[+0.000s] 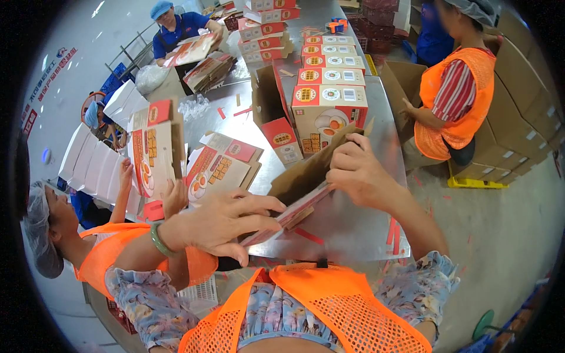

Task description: Assembling and folding cardboard gift boxes and placing white foam inserts into them in a production facility.

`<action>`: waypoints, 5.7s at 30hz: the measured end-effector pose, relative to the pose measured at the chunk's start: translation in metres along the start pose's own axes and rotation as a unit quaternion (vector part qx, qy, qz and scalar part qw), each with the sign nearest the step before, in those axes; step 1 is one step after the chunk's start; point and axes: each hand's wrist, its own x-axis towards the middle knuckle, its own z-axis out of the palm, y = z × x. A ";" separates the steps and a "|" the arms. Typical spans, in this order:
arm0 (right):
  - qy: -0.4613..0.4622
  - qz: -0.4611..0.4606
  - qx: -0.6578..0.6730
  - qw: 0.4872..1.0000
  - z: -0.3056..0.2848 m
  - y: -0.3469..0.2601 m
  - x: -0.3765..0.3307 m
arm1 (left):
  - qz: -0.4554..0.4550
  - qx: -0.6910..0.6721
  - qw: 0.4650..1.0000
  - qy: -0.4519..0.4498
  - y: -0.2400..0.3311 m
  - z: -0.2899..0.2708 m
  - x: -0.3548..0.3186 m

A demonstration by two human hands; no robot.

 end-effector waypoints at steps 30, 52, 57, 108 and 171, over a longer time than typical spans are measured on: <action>-0.121 0.047 -0.163 0.978 0.014 -0.053 -0.004 | -0.476 0.088 0.867 0.118 0.040 0.078 -0.063; 0.052 0.315 0.142 0.937 0.048 -0.015 -0.012 | -0.471 0.074 0.795 0.375 0.030 0.113 -0.030; -0.042 0.264 0.177 0.947 0.038 0.017 0.000 | -0.522 0.205 0.709 0.428 0.016 0.094 -0.007; -0.002 0.410 0.713 0.569 0.107 0.026 -0.003 | -0.203 -0.471 0.432 0.742 0.039 0.147 -0.086; -0.209 0.292 0.034 0.933 0.389 0.054 0.099 | -0.670 -0.336 0.302 0.589 -0.138 0.277 -0.216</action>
